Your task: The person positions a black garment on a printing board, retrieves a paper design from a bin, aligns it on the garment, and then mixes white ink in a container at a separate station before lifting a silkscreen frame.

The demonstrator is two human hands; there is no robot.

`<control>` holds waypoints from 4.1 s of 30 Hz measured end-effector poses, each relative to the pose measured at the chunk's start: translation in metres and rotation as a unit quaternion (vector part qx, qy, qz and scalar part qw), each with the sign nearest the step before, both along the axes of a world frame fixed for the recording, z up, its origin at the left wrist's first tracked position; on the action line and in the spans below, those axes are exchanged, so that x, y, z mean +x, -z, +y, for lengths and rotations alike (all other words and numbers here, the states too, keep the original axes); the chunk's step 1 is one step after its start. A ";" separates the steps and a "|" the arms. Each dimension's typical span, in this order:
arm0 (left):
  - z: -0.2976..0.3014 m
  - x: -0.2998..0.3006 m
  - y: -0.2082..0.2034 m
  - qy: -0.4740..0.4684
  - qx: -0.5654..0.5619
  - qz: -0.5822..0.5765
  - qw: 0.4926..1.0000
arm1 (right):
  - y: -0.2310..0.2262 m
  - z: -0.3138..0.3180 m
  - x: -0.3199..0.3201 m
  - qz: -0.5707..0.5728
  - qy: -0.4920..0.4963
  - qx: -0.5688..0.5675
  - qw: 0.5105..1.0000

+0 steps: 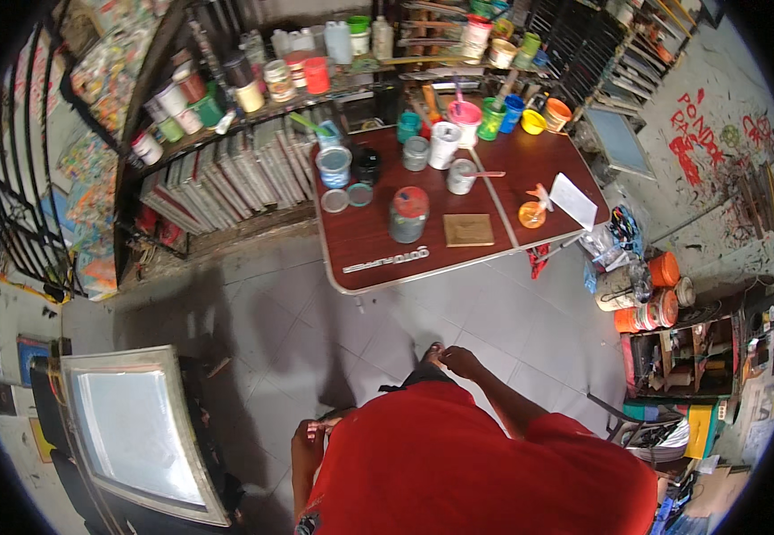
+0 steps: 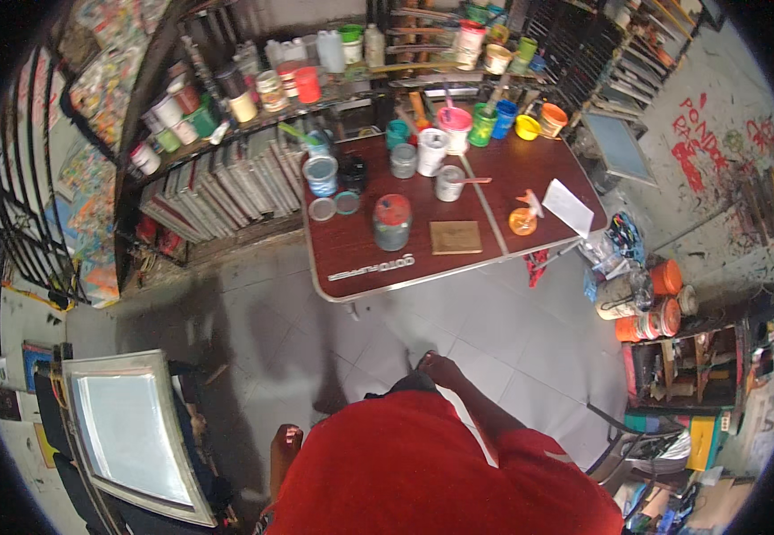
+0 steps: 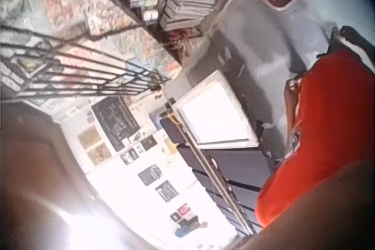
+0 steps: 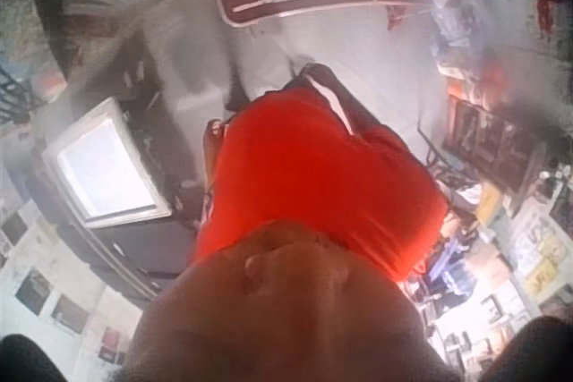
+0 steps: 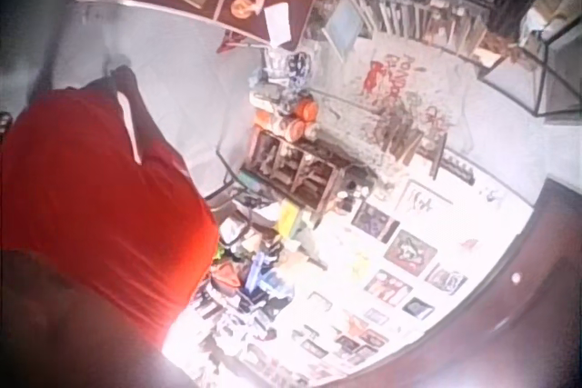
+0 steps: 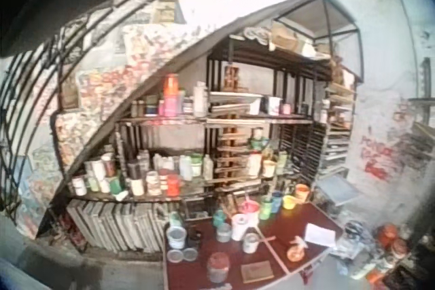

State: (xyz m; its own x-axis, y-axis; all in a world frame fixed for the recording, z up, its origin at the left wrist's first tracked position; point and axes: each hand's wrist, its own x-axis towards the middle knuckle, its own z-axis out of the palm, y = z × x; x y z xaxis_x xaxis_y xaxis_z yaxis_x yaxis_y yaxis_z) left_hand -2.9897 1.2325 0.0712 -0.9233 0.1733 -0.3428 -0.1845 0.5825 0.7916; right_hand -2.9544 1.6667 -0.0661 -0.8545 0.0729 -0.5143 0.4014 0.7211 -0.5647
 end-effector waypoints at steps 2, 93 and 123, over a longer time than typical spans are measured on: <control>0.052 -0.015 0.028 0.022 0.002 -0.093 0.995 | 0.020 0.048 0.030 -0.017 0.097 -0.035 0.995; 0.676 -0.258 -0.023 0.056 0.159 0.218 0.961 | -0.387 0.444 -0.259 0.402 -0.074 -0.234 0.882; 0.387 -0.116 -0.081 0.152 0.095 0.263 0.948 | -0.413 0.128 -0.147 0.399 -0.118 -0.588 0.694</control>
State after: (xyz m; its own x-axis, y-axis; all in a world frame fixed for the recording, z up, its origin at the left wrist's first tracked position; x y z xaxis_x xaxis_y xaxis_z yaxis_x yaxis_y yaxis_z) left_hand -3.1059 1.6198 0.1523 -0.8558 0.4705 0.2152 0.4180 0.3837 0.8234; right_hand -3.1013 1.7951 0.3468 -0.8184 -0.1873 0.5432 -0.4276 -0.4331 -0.7935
